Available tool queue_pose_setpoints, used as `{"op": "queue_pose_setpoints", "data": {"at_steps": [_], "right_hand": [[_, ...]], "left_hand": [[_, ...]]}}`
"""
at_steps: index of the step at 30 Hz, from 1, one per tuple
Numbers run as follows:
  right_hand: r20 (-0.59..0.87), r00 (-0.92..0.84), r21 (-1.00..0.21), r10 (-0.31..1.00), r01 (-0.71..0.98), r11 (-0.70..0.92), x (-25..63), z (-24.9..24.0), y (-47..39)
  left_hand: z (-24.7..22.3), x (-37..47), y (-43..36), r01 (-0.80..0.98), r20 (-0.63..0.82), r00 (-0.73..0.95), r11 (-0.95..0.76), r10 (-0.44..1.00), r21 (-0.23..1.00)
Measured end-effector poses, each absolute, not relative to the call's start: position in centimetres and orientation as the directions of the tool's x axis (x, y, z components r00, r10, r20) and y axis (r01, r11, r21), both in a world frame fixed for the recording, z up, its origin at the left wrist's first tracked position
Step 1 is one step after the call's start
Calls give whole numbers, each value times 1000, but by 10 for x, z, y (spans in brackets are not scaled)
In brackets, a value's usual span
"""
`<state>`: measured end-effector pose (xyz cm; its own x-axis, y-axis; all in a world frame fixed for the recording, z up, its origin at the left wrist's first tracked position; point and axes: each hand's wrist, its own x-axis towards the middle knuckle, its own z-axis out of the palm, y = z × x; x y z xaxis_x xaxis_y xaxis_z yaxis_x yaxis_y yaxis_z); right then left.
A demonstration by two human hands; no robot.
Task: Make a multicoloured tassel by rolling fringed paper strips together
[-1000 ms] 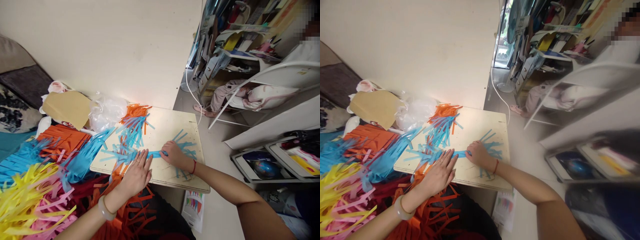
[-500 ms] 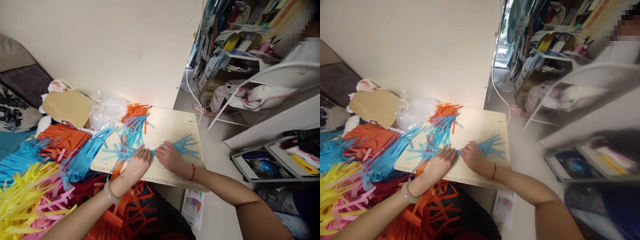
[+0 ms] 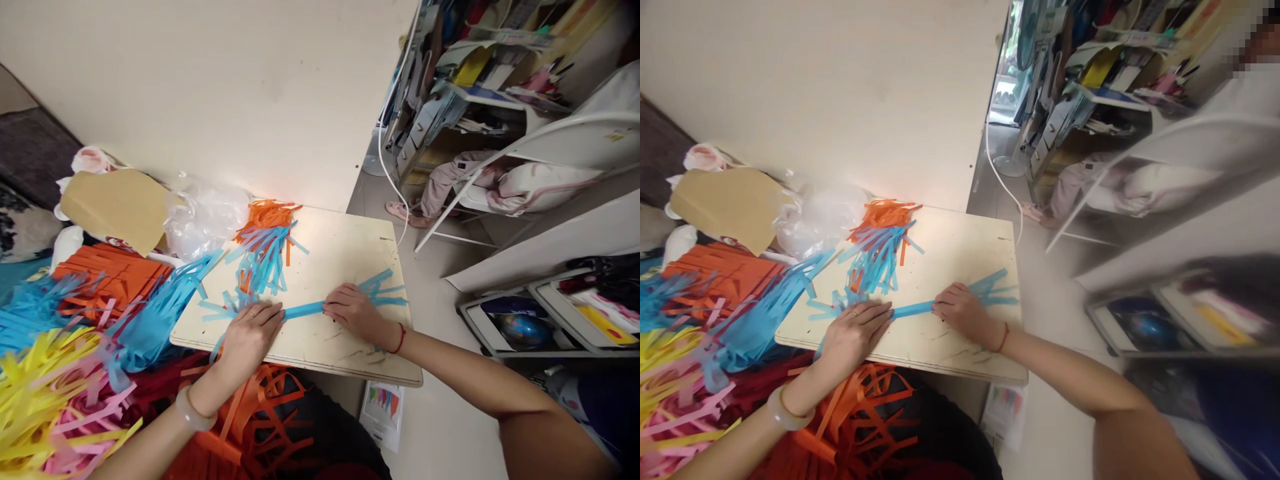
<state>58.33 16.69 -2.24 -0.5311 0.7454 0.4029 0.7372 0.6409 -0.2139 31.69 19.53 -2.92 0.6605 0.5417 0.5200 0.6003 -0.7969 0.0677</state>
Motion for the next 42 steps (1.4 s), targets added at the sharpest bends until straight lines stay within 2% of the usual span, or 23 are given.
{"op": "queue_pose_setpoints", "data": {"at_steps": [3,5,7,10,14,20,26,35,38,42], "right_hand": [[402,-417,-441,815,692,572,590,-24,168],[376,-361,-516,854,683,516,591,-24,169],[340,-330,-521,881,714,469,590,-23,170],[273,-333,-435,903,794,424,587,-17,172],[201,-326,-309,924,874,375,580,-9,173],[185,-339,-156,922,917,368,574,-11,174],[115,-343,-33,932,937,348,570,-8,175],[2,-321,98,947,943,319,566,1,180],[71,-341,96,937,938,334,561,0,177],[262,-562,57,785,821,568,542,-12,160]], "left_hand": [[-32,309,196,585,545,595,-783,591,210],[-33,306,197,572,532,552,-756,642,318],[-33,304,199,572,496,511,-708,702,413],[-31,304,199,608,432,467,-635,772,477],[-29,306,198,677,368,461,-588,807,442],[-24,310,199,740,305,487,-572,818,354],[-24,314,202,769,291,516,-586,805,256],[-24,312,201,736,329,566,-643,756,211],[-23,315,200,689,360,618,-702,699,181],[-23,318,198,583,397,728,-809,559,73]]}}
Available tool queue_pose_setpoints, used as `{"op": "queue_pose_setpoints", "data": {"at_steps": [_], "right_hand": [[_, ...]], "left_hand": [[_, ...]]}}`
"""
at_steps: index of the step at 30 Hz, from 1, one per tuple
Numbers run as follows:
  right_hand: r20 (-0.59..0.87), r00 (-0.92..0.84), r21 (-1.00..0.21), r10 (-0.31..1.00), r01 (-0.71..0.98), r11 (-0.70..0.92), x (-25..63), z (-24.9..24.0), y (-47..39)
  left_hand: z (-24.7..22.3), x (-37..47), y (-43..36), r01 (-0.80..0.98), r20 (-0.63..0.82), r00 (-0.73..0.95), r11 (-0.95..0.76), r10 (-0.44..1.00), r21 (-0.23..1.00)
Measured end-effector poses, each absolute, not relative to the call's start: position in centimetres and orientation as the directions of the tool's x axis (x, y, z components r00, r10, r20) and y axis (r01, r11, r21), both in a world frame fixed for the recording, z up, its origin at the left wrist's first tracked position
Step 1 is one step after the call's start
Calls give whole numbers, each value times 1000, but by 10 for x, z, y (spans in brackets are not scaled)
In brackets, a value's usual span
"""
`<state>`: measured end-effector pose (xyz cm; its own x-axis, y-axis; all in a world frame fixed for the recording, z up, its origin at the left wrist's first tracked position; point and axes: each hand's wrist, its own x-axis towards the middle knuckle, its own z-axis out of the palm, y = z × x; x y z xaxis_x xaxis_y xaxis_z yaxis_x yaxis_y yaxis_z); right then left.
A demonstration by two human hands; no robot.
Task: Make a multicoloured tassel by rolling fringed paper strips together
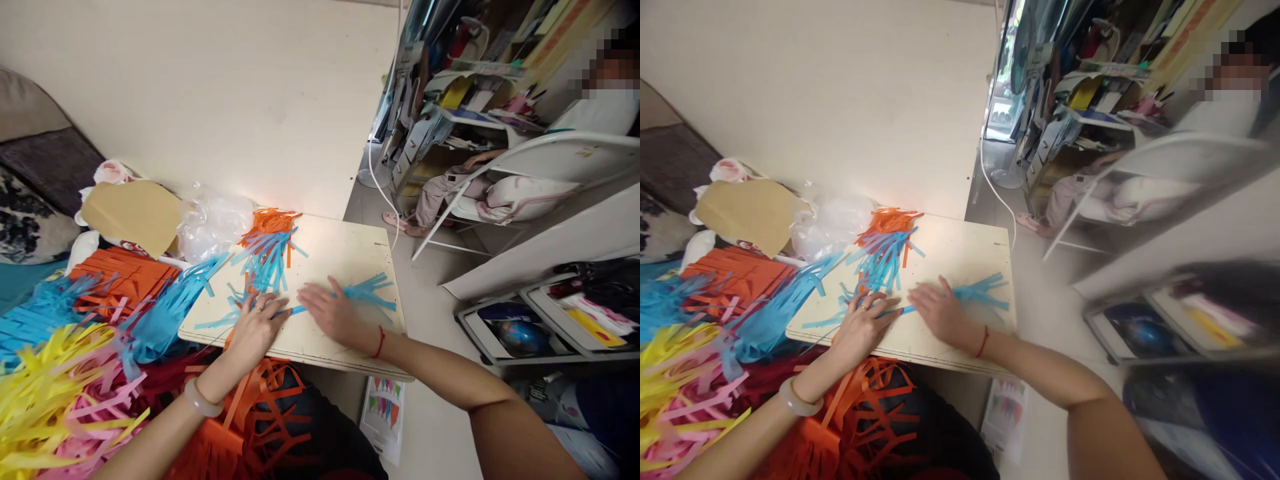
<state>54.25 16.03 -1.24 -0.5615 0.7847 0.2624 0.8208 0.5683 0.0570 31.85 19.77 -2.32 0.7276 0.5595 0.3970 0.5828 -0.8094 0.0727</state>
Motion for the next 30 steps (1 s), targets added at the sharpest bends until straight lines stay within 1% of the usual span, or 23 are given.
{"op": "queue_pose_setpoints", "data": {"at_steps": [1,3,5,7,9,11,14,16,18,22,25,27,30], "right_hand": [[278,-602,45,748,786,616,539,-16,155],[269,-614,17,743,774,633,539,-23,148],[254,-558,7,790,818,576,550,-25,143],[261,-492,20,831,863,505,566,-24,142],[269,-453,37,850,887,461,579,-20,143],[282,-461,53,841,883,466,581,-17,148],[331,-524,65,784,842,535,567,-14,161],[367,-565,74,739,810,582,553,-14,170],[371,-610,106,701,777,620,541,-15,179],[314,-696,174,646,711,681,535,-19,188],[315,-702,156,639,702,695,543,-21,188],[313,-704,129,638,697,705,553,-21,186],[335,-687,82,644,703,707,569,-21,181]], "left_hand": [[-23,319,197,578,389,741,-814,547,44],[-21,318,195,577,371,758,-817,537,3],[-16,319,194,570,367,767,-822,527,-10],[-11,321,195,562,370,771,-827,517,-15],[-7,326,199,554,365,784,-831,501,-48],[-3,334,202,532,336,818,-836,466,-134],[-2,345,205,488,294,863,-827,410,-278],[-3,350,205,483,307,866,-819,395,-310],[-5,352,204,503,346,848,-816,402,-285],[-11,352,201,570,416,787,-795,456,-206],[-14,348,199,550,399,805,-806,440,-221],[-17,341,198,544,398,806,-814,438,-204],[-23,328,195,579,427,759,-810,492,-96]]}}
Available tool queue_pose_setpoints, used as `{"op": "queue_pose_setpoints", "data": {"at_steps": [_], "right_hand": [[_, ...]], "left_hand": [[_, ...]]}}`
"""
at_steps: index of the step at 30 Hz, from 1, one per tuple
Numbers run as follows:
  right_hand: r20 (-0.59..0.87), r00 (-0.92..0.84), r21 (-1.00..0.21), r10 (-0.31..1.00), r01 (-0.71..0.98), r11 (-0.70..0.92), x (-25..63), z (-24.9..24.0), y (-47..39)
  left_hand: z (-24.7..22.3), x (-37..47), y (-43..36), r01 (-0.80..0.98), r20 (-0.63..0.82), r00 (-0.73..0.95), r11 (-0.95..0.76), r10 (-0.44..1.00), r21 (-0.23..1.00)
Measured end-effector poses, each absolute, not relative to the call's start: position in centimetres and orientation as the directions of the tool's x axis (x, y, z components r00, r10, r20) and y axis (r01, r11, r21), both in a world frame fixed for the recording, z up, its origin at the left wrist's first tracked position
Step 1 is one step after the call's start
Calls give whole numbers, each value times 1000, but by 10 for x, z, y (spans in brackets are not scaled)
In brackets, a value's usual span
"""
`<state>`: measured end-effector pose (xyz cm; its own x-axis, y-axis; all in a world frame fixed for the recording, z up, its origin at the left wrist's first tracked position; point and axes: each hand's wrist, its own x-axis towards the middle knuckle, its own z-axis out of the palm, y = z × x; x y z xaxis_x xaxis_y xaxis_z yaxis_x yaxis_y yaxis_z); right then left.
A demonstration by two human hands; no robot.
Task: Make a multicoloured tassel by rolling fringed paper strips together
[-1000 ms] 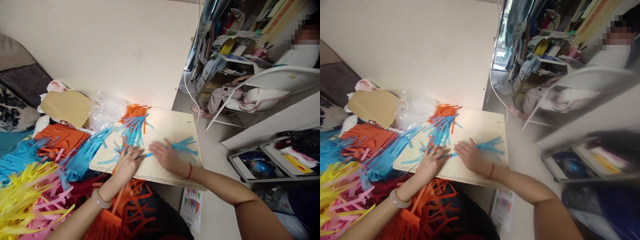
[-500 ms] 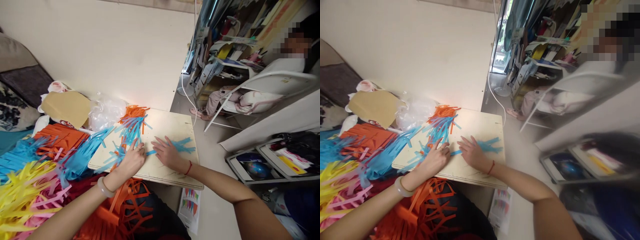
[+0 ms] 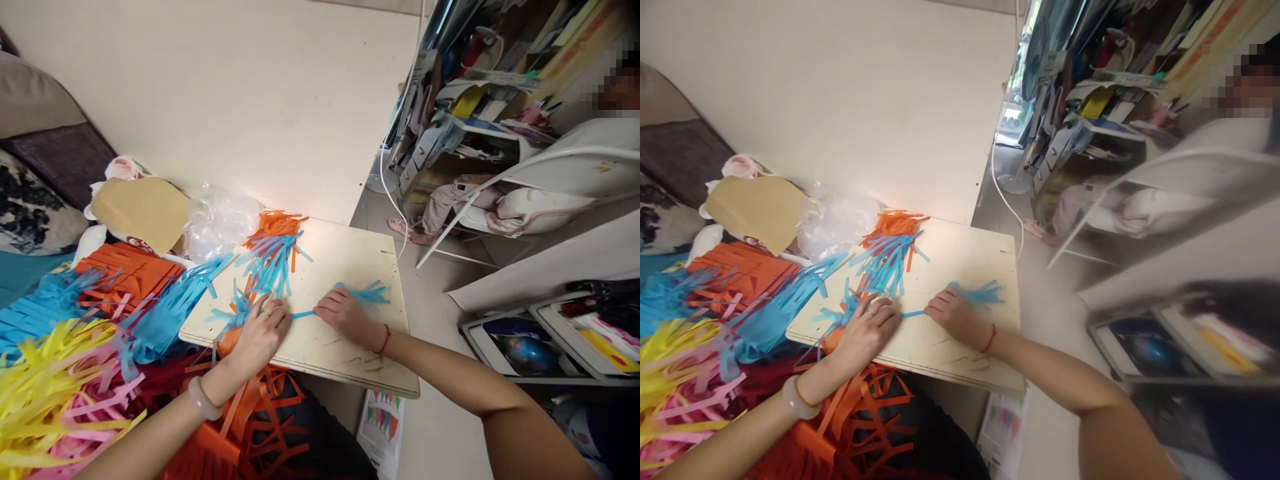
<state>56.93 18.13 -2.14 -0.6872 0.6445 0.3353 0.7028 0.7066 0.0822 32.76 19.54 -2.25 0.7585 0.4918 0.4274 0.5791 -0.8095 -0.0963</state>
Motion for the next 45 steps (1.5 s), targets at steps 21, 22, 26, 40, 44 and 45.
{"op": "queue_pose_setpoints", "data": {"at_steps": [21,22,26,40,44,45], "right_hand": [[218,-242,-492,945,809,321,576,-16,170],[195,-241,-485,951,819,307,574,-14,171],[73,-271,-386,960,880,278,571,-4,177],[199,-713,102,672,697,709,562,-9,176],[188,-683,125,706,729,673,579,-4,178],[189,-681,135,708,732,668,580,-2,181]], "left_hand": [[-18,312,195,711,325,492,-589,807,385],[-17,313,196,714,317,495,-586,809,382],[-16,314,200,710,297,510,-590,807,384],[-16,326,190,673,401,654,-736,641,78],[-13,327,191,655,396,681,-754,616,47],[-10,328,193,640,391,693,-767,605,52]]}}
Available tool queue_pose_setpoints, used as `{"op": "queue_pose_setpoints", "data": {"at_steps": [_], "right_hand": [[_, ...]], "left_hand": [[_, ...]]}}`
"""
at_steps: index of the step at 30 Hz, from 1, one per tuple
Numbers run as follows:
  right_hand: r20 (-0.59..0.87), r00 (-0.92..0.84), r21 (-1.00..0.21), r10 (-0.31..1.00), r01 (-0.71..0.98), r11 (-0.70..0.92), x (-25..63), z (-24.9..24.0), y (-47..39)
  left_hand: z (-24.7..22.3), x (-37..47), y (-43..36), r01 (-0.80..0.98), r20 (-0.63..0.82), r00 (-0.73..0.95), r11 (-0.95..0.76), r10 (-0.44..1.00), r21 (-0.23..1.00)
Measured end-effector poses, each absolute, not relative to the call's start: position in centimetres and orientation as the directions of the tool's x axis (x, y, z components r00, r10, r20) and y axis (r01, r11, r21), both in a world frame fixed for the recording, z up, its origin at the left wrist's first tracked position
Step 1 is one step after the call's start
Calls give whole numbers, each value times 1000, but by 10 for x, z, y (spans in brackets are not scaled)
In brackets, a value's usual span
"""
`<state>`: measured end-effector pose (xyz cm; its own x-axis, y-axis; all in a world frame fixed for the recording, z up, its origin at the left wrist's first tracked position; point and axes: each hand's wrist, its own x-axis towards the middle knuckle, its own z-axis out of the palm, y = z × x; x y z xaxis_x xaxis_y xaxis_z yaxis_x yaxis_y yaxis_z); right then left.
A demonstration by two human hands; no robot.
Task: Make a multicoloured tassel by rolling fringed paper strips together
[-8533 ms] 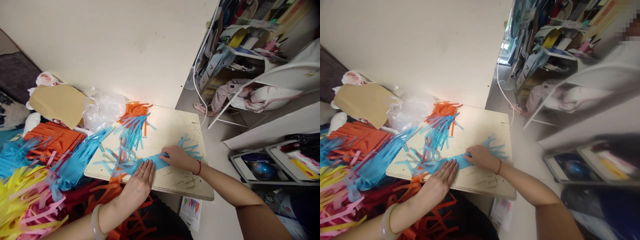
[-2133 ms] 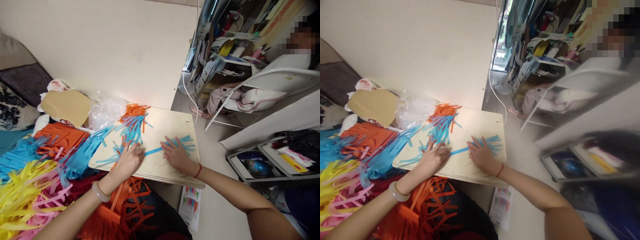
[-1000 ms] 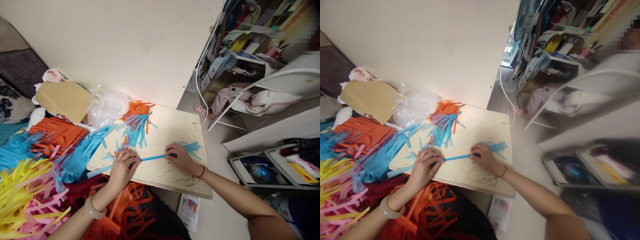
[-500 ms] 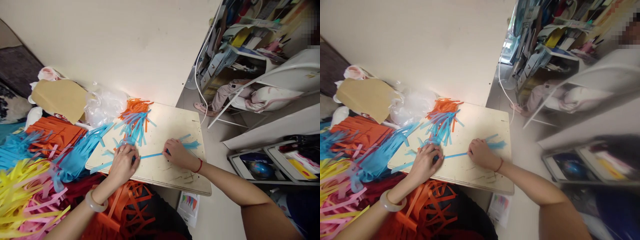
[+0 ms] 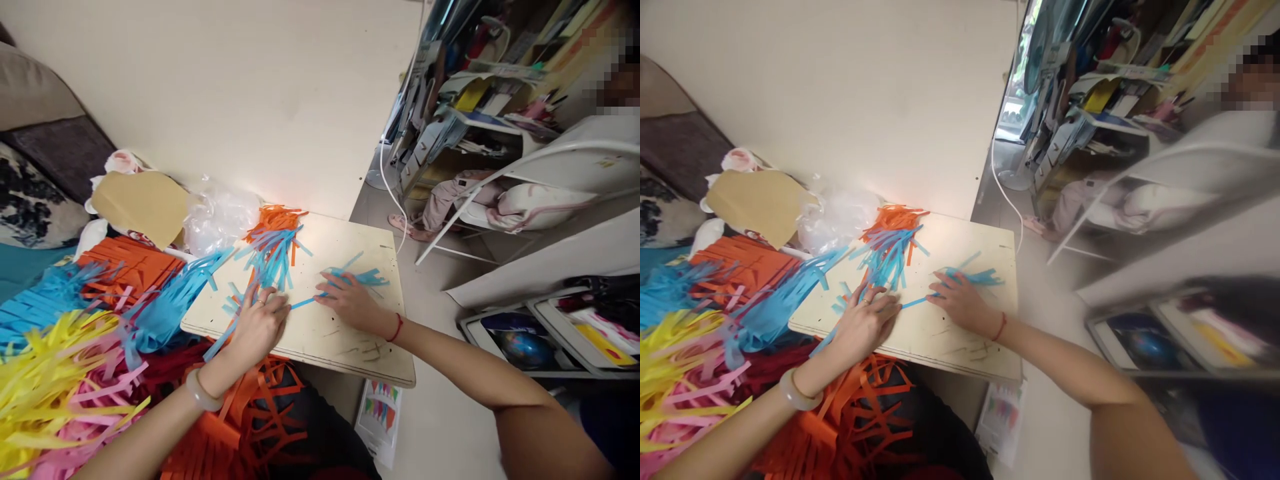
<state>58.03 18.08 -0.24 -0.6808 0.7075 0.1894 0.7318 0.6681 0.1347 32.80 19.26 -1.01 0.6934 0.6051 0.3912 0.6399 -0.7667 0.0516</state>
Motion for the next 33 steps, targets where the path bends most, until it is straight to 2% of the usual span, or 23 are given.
{"op": "queue_pose_setpoints", "data": {"at_steps": [5,8,10,12,14,16,18,20,21,23,25,27,29,31,33], "right_hand": [[110,-748,222,655,661,717,561,5,203],[49,-760,237,649,640,731,542,10,210],[18,-738,204,674,663,720,535,18,208],[4,-675,62,738,737,674,535,31,202],[-16,-578,-245,816,793,558,540,46,195],[-126,-539,-615,833,701,361,546,62,191],[-267,-623,-850,735,512,125,550,75,190],[-324,-710,-930,625,360,-72,548,83,190],[-318,-725,-943,611,305,-130,545,85,190],[-281,-707,-959,649,224,-171,538,87,190],[-228,-684,-973,693,183,-140,531,89,188],[-173,-674,-982,719,174,-73,523,92,186],[-82,-625,-987,776,161,26,516,97,184],[76,-528,-974,846,143,177,507,102,185],[216,-450,-939,866,146,310,498,104,187]], "left_hand": [[5,335,199,562,333,776,-827,536,22],[5,343,201,567,308,796,-821,521,-76],[3,349,201,596,325,782,-791,533,-138],[2,351,201,605,341,776,-779,531,-165],[7,347,200,570,363,795,-803,486,-174],[18,339,197,499,442,811,-848,384,-178],[32,329,196,410,548,798,-891,249,-193],[45,319,195,336,629,766,-916,130,-220],[51,315,196,310,654,751,-922,87,-233],[60,308,198,287,691,722,-926,40,-246],[66,303,202,299,720,692,-926,44,-231],[69,301,204,327,761,642,-930,86,-170],[71,303,205,392,816,538,-920,213,-19],[73,309,204,454,831,364,-859,420,235],[75,315,203,427,766,180,-750,618,505]]}}
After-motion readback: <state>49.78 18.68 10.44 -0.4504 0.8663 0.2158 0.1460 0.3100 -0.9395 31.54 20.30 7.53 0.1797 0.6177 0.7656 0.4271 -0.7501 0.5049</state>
